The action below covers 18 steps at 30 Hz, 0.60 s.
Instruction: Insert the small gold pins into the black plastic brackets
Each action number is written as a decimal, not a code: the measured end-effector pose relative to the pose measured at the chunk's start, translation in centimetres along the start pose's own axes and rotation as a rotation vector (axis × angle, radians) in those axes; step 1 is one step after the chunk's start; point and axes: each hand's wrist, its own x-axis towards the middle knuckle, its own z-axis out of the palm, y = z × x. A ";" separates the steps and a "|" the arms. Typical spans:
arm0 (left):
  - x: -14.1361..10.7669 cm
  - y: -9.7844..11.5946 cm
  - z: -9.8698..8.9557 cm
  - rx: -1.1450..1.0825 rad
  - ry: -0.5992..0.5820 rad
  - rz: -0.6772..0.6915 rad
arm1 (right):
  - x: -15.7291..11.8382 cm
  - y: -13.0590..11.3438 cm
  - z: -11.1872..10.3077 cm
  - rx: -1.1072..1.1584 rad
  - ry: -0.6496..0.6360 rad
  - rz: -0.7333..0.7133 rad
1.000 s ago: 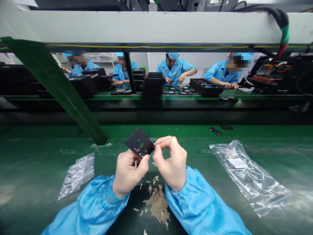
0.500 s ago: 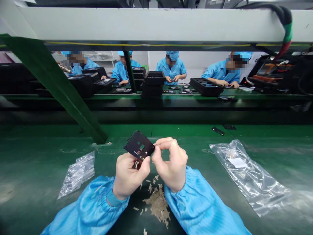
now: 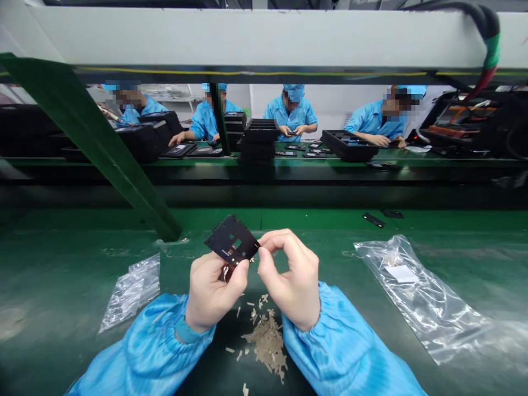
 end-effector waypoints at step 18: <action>0.7 -0.9 -0.8 -0.015 -0.092 0.120 | 0.9 -0.1 -1.0 0.393 -0.169 0.350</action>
